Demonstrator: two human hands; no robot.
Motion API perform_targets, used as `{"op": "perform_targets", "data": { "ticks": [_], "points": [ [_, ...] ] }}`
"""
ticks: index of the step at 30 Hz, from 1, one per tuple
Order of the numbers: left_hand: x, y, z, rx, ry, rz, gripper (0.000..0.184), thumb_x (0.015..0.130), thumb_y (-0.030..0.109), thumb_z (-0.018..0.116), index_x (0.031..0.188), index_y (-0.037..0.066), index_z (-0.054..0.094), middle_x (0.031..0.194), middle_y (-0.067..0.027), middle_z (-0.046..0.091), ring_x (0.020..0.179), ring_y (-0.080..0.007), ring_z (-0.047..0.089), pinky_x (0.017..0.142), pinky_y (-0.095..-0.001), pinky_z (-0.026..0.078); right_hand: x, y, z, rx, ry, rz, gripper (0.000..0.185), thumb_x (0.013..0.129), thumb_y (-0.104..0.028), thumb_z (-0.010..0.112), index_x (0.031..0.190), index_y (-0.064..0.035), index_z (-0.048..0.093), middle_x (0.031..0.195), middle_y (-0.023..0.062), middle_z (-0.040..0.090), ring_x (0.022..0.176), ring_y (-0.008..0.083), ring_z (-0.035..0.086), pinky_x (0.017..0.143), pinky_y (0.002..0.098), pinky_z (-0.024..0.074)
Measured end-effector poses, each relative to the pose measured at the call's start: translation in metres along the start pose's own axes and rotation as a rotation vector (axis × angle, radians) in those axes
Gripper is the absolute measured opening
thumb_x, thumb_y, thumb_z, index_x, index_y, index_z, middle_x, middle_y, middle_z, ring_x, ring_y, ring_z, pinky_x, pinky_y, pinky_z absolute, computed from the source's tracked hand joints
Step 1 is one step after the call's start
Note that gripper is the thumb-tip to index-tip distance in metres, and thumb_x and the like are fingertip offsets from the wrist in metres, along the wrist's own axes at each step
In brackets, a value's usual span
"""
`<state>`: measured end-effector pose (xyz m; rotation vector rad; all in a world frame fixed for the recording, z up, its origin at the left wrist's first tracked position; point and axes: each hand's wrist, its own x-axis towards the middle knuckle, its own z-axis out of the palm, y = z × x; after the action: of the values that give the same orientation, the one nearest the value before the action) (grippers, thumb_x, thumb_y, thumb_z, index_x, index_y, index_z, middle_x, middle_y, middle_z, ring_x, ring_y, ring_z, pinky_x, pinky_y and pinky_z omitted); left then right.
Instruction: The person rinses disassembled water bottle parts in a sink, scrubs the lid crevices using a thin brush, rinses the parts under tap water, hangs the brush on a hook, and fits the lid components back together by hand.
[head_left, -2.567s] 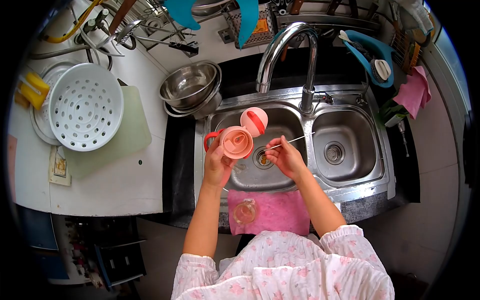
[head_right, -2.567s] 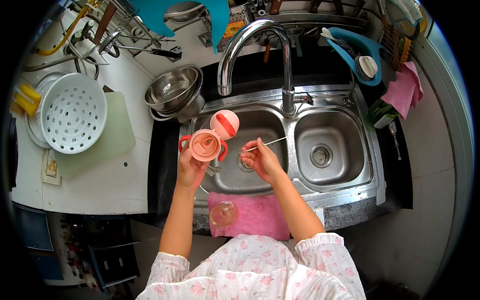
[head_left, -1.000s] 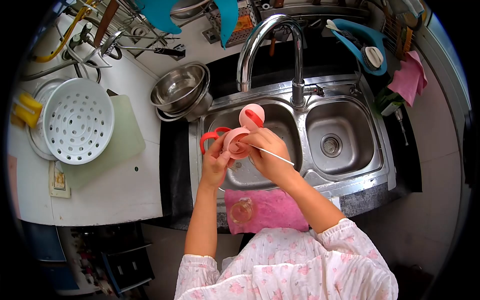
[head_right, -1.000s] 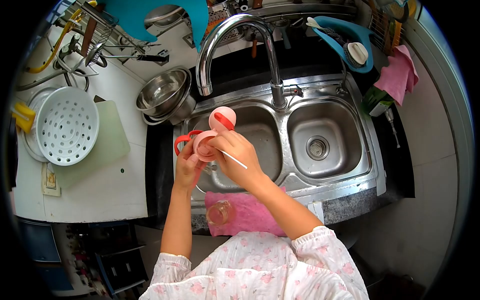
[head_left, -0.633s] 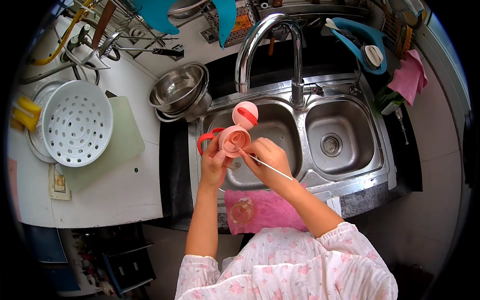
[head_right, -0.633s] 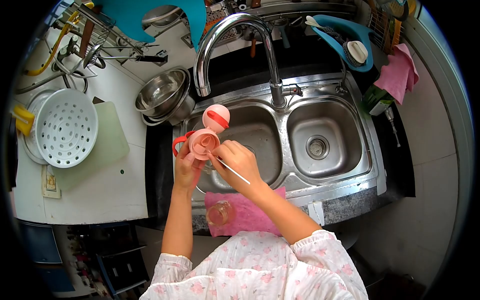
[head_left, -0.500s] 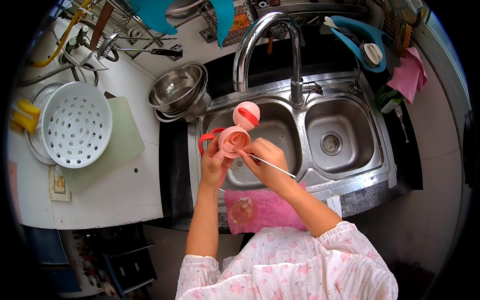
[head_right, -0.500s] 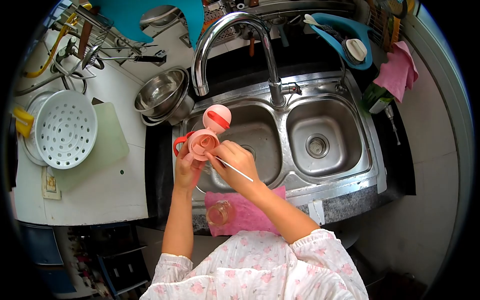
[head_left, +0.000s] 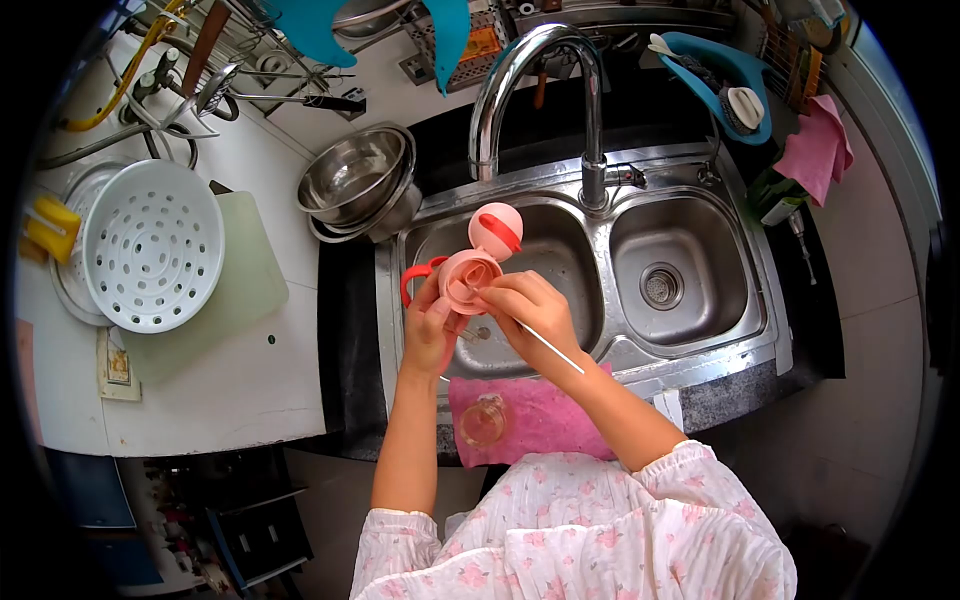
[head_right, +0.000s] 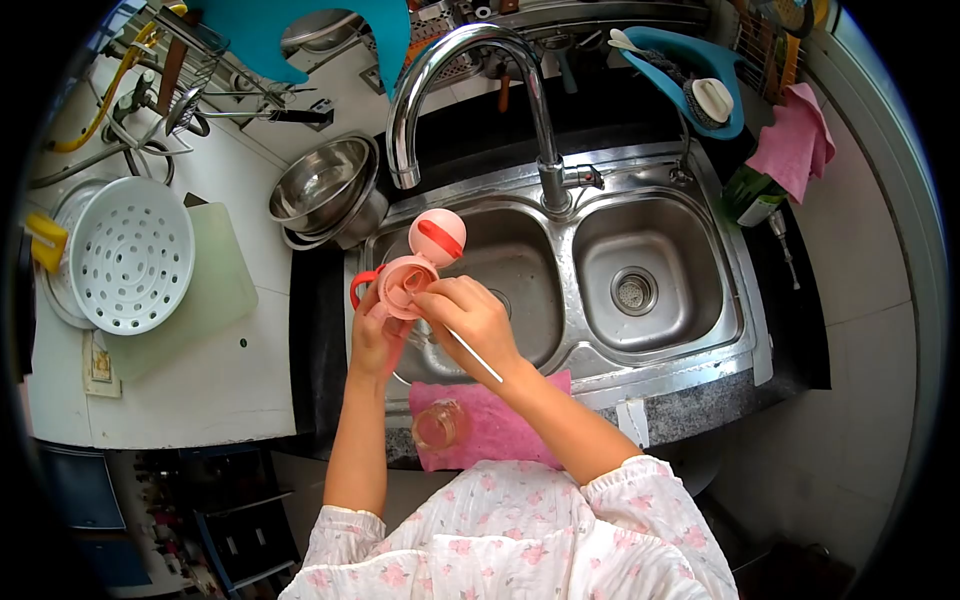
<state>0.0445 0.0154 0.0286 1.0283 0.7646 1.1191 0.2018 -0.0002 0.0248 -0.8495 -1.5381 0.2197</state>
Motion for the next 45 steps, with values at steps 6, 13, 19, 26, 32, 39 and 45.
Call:
{"op": "perform_targets", "data": {
  "ticks": [6, 13, 19, 26, 32, 39, 45],
  "points": [
    [0.000, 0.000, 0.002, -0.050, 0.087, -0.014, 0.046, 0.080, 0.025, 0.057, 0.122, 0.007, 0.049, 0.110, -0.0019, 0.057, 0.092, -0.0078, 0.057, 0.072, -0.0184, 0.046, 0.004, -0.011, -0.012, -0.106, -0.121, 0.022, 0.022, 0.066, -0.001, 0.069, 0.087, -0.0044, 0.061, 0.085, 0.0075, 0.056, 0.071, 0.0239, 0.055, 0.062, 0.0324, 0.0449],
    [0.000, 0.000, 0.006, -0.032, 0.102, -0.043, 0.044, 0.081, 0.026, 0.055, 0.120, 0.006, 0.051, 0.105, -0.0010, 0.058, 0.084, -0.0042, 0.056, 0.061, -0.0141, 0.042, -0.003, 0.000, -0.002, 0.001, -0.073, 0.012, 0.021, 0.067, -0.001, 0.069, 0.086, -0.0027, 0.061, 0.080, 0.0086, 0.055, 0.070, 0.0254, 0.055, 0.062, 0.0343, 0.0453],
    [-0.003, 0.006, 0.006, 0.037, 0.081, -0.052, 0.045, 0.082, 0.030, 0.053, 0.118, 0.004, 0.052, 0.101, -0.0006, 0.060, 0.078, -0.0031, 0.055, 0.054, -0.0136, 0.039, 0.003, -0.004, -0.014, -0.025, -0.149, -0.001, 0.022, 0.065, 0.001, 0.067, 0.085, -0.0032, 0.061, 0.076, 0.0072, 0.053, 0.068, 0.0251, 0.055, 0.060, 0.0337, 0.0454],
    [-0.002, 0.005, 0.005, 0.115, 0.078, -0.067, 0.059, 0.079, 0.046, 0.055, 0.120, 0.002, 0.049, 0.103, -0.0035, 0.060, 0.077, -0.0044, 0.056, 0.049, -0.0144, 0.035, -0.002, -0.006, -0.005, -0.056, -0.085, 0.011, 0.025, 0.062, 0.001, 0.067, 0.086, -0.0037, 0.062, 0.073, 0.0065, 0.052, 0.065, 0.0249, 0.053, 0.058, 0.0338, 0.0453],
    [-0.003, 0.007, 0.009, 0.130, 0.045, -0.058, 0.061, 0.079, 0.045, 0.055, 0.121, 0.002, 0.048, 0.104, -0.0038, 0.060, 0.080, -0.0054, 0.056, 0.049, -0.0144, 0.035, 0.000, -0.006, -0.011, -0.045, -0.091, 0.007, 0.022, 0.066, 0.001, 0.068, 0.087, -0.0027, 0.063, 0.071, 0.0073, 0.053, 0.064, 0.0249, 0.054, 0.057, 0.0339, 0.0451],
    [-0.002, 0.004, 0.008, 0.026, 0.060, -0.017, 0.054, 0.078, 0.036, 0.061, 0.120, 0.003, 0.051, 0.108, -0.0044, 0.059, 0.088, -0.0089, 0.059, 0.060, -0.0167, 0.043, -0.005, -0.015, -0.013, -0.112, -0.077, 0.037, 0.017, 0.069, -0.003, 0.069, 0.083, -0.0029, 0.059, 0.071, 0.0070, 0.051, 0.063, 0.0241, 0.054, 0.056, 0.0342, 0.0446],
    [-0.004, 0.000, 0.002, 0.020, -0.014, -0.051, 0.053, 0.077, 0.034, 0.060, 0.120, 0.003, 0.051, 0.108, -0.0050, 0.059, 0.094, -0.0123, 0.059, 0.072, -0.0213, 0.048, -0.002, -0.017, -0.004, -0.079, 0.078, 0.068, 0.012, 0.070, -0.004, 0.070, 0.077, -0.0041, 0.059, 0.068, 0.0064, 0.053, 0.057, 0.0227, 0.055, 0.051, 0.0323, 0.0449]
  ]
}}
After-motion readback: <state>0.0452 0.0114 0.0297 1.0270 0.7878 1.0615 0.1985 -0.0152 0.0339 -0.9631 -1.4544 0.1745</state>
